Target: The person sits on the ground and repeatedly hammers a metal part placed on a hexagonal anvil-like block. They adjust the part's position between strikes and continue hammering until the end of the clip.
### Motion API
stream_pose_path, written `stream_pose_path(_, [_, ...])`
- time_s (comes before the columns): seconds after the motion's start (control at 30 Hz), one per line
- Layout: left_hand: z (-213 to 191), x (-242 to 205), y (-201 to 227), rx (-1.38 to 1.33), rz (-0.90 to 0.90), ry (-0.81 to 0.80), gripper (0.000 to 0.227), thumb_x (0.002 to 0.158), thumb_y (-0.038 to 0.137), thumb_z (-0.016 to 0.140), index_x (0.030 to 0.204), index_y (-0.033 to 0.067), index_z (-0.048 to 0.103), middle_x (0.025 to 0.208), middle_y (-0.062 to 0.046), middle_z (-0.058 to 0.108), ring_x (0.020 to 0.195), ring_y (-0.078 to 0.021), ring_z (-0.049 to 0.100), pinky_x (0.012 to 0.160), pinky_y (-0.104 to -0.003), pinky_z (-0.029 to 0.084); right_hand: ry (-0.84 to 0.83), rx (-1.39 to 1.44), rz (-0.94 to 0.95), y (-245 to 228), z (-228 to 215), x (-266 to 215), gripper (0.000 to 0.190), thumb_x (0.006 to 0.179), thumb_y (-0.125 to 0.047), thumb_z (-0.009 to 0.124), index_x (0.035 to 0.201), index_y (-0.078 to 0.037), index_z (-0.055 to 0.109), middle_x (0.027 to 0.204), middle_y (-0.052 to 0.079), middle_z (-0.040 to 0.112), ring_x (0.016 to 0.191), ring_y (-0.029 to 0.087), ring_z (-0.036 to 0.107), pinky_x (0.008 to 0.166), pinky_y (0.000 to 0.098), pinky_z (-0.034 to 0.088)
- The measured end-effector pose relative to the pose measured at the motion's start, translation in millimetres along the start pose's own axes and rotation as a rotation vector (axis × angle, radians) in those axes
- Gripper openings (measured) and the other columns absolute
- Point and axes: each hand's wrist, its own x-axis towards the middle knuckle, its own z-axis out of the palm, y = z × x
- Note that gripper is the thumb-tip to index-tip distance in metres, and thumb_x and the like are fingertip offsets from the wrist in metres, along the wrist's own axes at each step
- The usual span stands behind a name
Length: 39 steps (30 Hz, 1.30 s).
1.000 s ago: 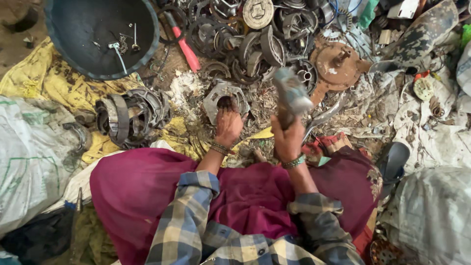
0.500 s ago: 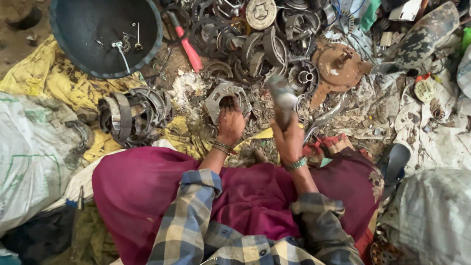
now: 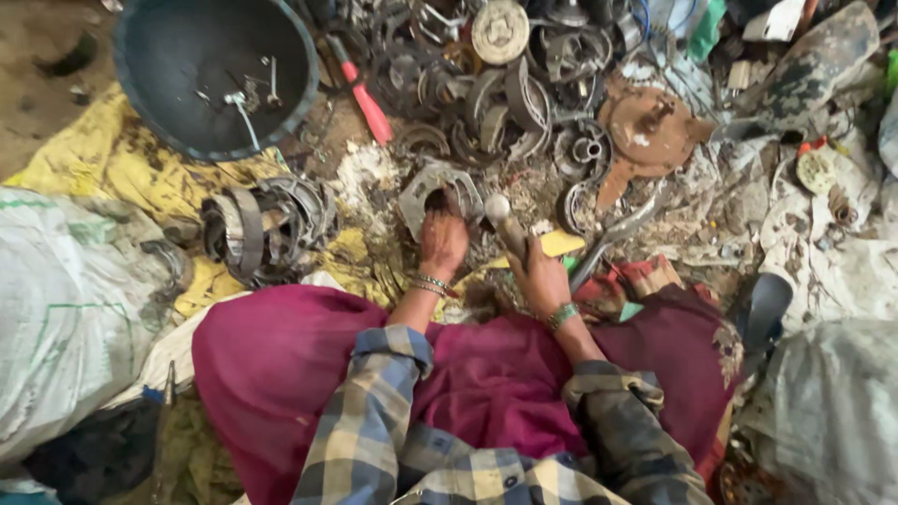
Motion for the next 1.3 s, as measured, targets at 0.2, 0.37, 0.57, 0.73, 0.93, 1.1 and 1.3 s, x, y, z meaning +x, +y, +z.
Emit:
stream_pose_path(0.2, [-6, -2, 2, -0.035, -0.012, 0.024, 0.106, 0.09, 0.057, 0.063, 0.154, -0.0169, 0.02, 0.14, -0.032, 0.056, 0.13, -0.0432, 0.053, 0.115, -0.048, 0.034, 0.25, 0.259, -0.069, -48, -48, 23, 0.048, 0.103, -0.037, 0.065, 0.129, 0.0, 0.051, 0.088, 0.025, 0.07, 0.074, 0.043, 0.07, 0.06, 0.0483, 0.052])
stream_pose_path(0.37, [0, -32, -13, 0.01, 0.07, 0.109, 0.079, 0.097, 0.043, 0.057, 0.149, -0.0125, 0.033, 0.153, -0.027, 0.046, 0.145, -0.0437, 0.038, 0.121, -0.053, 0.023, 0.257, 0.358, 0.007, -39, -37, 10, 0.05, 0.1, -0.034, 0.068, 0.131, 0.001, 0.051, 0.081, 0.022, 0.068, 0.068, 0.037, 0.069, 0.058, 0.0444, 0.052])
stream_pose_path(0.57, [6, -35, -12, 0.033, 0.137, 0.078, 0.055, 0.1, 0.021, 0.051, 0.151, 0.0001, 0.048, 0.15, -0.019, 0.054, 0.14, -0.0337, 0.049, 0.123, -0.049, 0.031, 0.191, 0.504, 0.149, -22, -23, 2, 0.046, 0.099, -0.035, 0.067, 0.126, 0.0, 0.053, 0.071, 0.015, 0.069, 0.06, 0.029, 0.07, 0.055, 0.0415, 0.054])
stream_pose_path(0.73, [-11, -33, 0, 0.104, 0.15, 0.098, 0.059, 0.094, 0.02, 0.051, 0.146, -0.0081, 0.049, 0.138, -0.024, 0.059, 0.128, -0.036, 0.056, 0.113, -0.047, 0.037, 0.278, 0.442, -0.036, -14, -18, 4, 0.043, 0.101, -0.032, 0.064, 0.124, 0.001, 0.05, 0.075, 0.017, 0.07, 0.062, 0.031, 0.071, 0.056, 0.0409, 0.057])
stream_pose_path(0.93, [-15, -23, 7, 0.142, 0.081, 0.036, 0.051, 0.095, 0.011, 0.051, 0.144, -0.0038, 0.053, 0.133, -0.02, 0.065, 0.121, -0.0312, 0.062, 0.108, -0.044, 0.045, -0.022, 0.103, 0.046, -17, 4, 17, 0.038, 0.106, -0.034, 0.066, 0.114, 0.001, 0.052, 0.077, 0.024, 0.071, 0.067, 0.041, 0.068, 0.057, 0.0491, 0.052])
stream_pose_path(1.1, [-10, -27, 4, 0.175, 0.124, 0.065, 0.056, 0.087, 0.009, 0.056, 0.142, -0.0016, 0.056, 0.12, -0.016, 0.07, 0.113, -0.0277, 0.065, 0.101, -0.039, 0.047, 0.11, 0.498, 0.135, -10, -16, 3, 0.033, 0.101, -0.03, 0.062, 0.115, -0.001, 0.054, 0.072, 0.016, 0.071, 0.06, 0.025, 0.07, 0.052, 0.0406, 0.055])
stream_pose_path(1.3, [-11, -23, 0, 0.041, 0.125, 0.166, 0.047, 0.081, 0.014, 0.061, 0.123, -0.0019, 0.071, 0.106, -0.015, 0.073, 0.104, -0.0293, 0.069, 0.093, -0.041, 0.051, 0.441, 0.896, -0.235, -1, -12, 3, 0.025, 0.108, -0.033, 0.059, 0.101, -0.009, 0.056, 0.076, 0.018, 0.067, 0.058, 0.025, 0.065, 0.055, 0.0392, 0.058])
